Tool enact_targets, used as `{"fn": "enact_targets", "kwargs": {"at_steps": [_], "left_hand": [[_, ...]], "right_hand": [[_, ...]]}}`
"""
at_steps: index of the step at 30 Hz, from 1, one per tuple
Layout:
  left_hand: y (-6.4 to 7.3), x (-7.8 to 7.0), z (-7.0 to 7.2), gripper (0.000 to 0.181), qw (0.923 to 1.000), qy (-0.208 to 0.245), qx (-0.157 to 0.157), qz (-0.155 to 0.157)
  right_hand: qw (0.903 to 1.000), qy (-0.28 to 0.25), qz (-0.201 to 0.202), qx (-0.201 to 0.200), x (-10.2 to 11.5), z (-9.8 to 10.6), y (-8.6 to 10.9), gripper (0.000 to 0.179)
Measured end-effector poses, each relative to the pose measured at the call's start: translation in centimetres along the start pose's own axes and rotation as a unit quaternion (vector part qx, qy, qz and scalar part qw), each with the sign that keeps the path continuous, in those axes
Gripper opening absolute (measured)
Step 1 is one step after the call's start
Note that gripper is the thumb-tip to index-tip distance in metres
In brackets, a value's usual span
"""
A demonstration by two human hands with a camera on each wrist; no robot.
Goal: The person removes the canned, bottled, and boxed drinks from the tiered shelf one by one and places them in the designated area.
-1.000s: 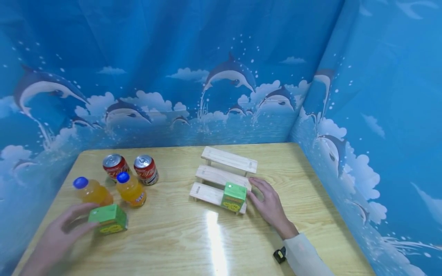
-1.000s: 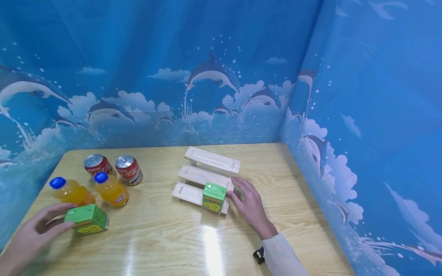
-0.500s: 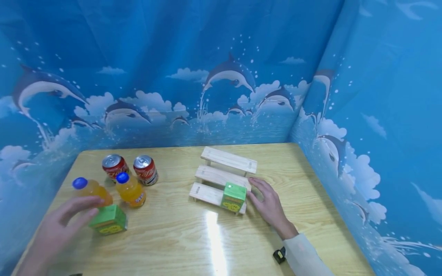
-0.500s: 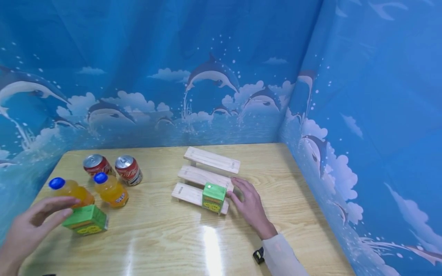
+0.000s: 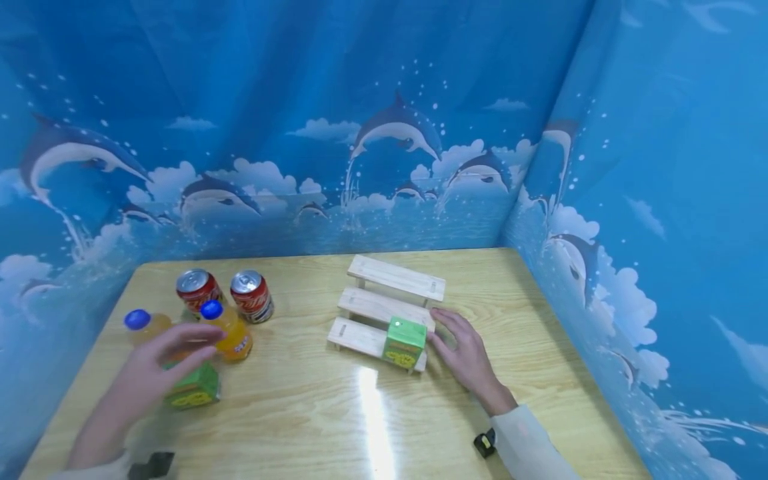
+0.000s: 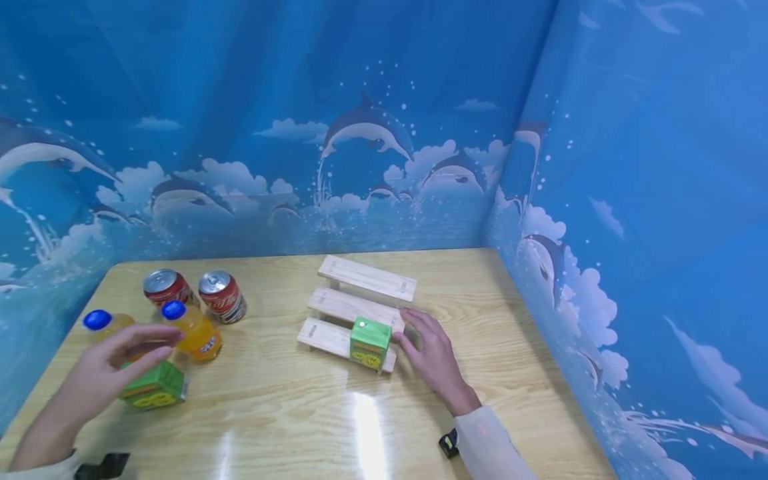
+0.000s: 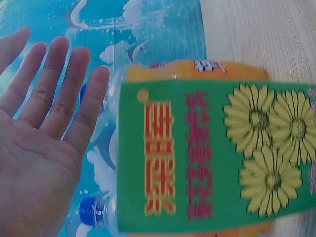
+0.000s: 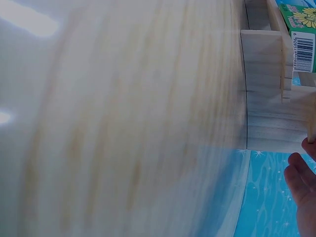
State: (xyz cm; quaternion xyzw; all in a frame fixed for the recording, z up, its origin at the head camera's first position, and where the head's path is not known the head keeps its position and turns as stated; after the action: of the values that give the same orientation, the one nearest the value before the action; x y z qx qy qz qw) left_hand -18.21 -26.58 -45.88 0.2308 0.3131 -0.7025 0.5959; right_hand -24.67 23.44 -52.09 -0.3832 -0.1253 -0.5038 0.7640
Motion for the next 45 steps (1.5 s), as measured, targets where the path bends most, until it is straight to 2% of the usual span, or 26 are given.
{"fn": "enact_targets", "kwargs": {"at_steps": [12, 19, 24, 28, 39, 45], "left_hand": [[-2.0, -3.0, -3.1, 0.028, 0.9955, 0.058, 0.050, -0.057], [-3.5, -4.4, -5.1, 0.029, 0.9903, 0.093, 0.087, -0.055], [-4.8, -5.3, -6.7, 0.034, 0.9820, 0.130, 0.117, -0.072], [-5.6, -5.8, -8.0, 0.041, 0.9763, 0.149, 0.140, -0.070], [-7.1, -7.7, -9.6, 0.047, 0.9665, 0.170, 0.157, -0.111], [-7.8, -8.4, -10.8, 0.050, 0.9613, 0.178, 0.175, -0.117]], "right_hand": [[1.0000, 0.002, -0.006, 0.004, 0.0, -0.1, -0.1, 0.050], [0.9997, 0.008, -0.021, 0.006, -0.2, -0.1, 0.0, 0.050], [0.9998, 0.008, -0.020, 0.003, -0.3, -0.1, 0.1, 0.050], [0.9998, 0.005, -0.021, 0.004, -0.2, -0.1, 0.1, 0.050], [0.9999, 0.001, -0.016, 0.002, 0.1, 0.0, -0.1, 0.050], [0.9999, 0.004, -0.013, -0.002, 0.0, 0.0, 0.0, 0.050]]}}
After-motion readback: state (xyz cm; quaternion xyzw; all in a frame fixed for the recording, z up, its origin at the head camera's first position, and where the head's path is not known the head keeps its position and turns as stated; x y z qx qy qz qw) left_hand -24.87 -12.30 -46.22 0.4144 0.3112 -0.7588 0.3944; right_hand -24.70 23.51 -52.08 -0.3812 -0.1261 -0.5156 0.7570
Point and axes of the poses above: each hand's wrist, its own y-axis away from the middle knuckle, its own z-axis out of the back of the hand, x = y × z, the point moved 6 cm from there along -y, towards the middle knuckle, and after that the axes turned 3 degrees about -y, right-handed, at the moved point
